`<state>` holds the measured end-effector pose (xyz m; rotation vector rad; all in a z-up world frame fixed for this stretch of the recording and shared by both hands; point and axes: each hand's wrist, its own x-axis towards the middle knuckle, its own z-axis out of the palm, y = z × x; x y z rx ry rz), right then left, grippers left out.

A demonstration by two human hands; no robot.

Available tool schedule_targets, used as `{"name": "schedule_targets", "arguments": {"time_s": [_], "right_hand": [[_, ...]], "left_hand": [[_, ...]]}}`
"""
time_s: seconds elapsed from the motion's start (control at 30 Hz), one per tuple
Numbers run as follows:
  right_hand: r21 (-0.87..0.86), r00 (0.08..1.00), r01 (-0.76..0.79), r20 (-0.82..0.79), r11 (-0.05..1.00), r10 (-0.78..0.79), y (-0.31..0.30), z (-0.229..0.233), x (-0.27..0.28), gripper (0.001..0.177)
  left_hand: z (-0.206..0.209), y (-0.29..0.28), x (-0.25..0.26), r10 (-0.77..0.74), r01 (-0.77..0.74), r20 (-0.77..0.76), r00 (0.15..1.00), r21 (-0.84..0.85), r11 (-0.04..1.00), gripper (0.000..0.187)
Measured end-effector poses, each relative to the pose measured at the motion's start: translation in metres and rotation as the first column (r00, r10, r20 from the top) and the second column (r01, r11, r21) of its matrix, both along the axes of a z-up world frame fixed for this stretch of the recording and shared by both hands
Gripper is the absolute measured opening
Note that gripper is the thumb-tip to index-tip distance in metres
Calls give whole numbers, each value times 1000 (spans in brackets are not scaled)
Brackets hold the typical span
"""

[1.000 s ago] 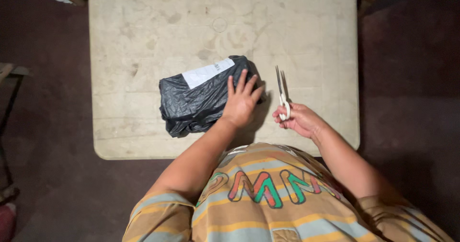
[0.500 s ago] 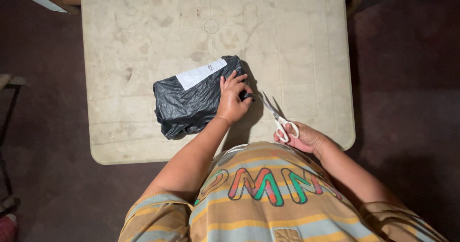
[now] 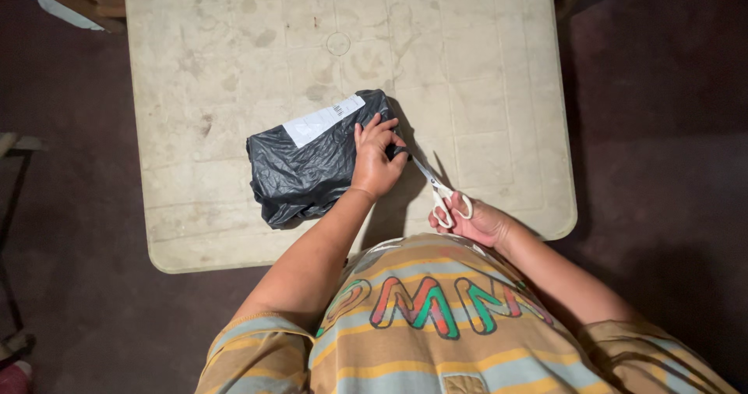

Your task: The person uses scissors to cut open a black plastic parcel on a table. They carefully slice along the edges and then peel back the plastic to reveal the contents inside.

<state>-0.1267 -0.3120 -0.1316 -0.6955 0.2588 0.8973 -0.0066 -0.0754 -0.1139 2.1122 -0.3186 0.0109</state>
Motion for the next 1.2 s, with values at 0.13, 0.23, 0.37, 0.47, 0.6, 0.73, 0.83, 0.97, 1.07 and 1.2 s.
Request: {"name": "schedule_targets", "arguments": {"time_s": [0.13, 0.23, 0.37, 0.47, 0.6, 0.73, 0.83, 0.97, 1.07, 1.2], "right_hand": [[-2, 1000, 9, 1, 1000, -9, 9, 6, 0, 63], [0, 1000, 26, 10, 1000, -26, 16, 10, 2, 62], [11, 998, 30, -59, 1000, -29, 24, 13, 6, 62], [54, 995, 70, -71, 996, -66, 29, 12, 9, 63], [68, 988, 125, -100, 990, -118, 34, 7, 16, 62], [51, 989, 123, -84, 991, -119, 33, 4, 21, 59], [11, 992, 117, -50, 993, -116, 29, 4, 21, 57], [-41, 994, 108, -13, 993, -109, 22, 8, 16, 55], [-89, 994, 106, -2, 990, -107, 21, 13, 9, 56], [-80, 997, 83, 4, 993, -83, 21, 19, 6, 60]], "left_hand": [[0, 1, 0, -2, 2, -10, 1000, -3, 1000, 14], [-1, 1, 1, -1, 1, -12, 1000, -12, 1000, 12], [-4, 2, 1, -7, 6, -21, 1000, -28, 1000, 12], [-7, 4, 1, -9, 8, -20, 1000, -47, 999, 9], [-9, 2, 1, 8, -8, 6, 1000, -62, 998, 8], [-1, 1, -1, 6, -6, -3, 1000, -59, 998, 18], [6, 1, -3, -13, 13, 16, 1000, -13, 1000, 36], [9, -2, -4, -10, 4, 86, 996, 66, 998, 27], [5, -4, -5, 28, -34, 107, 994, 54, 998, 15], [0, -5, -6, 60, -63, 94, 994, 31, 998, 8]]}}
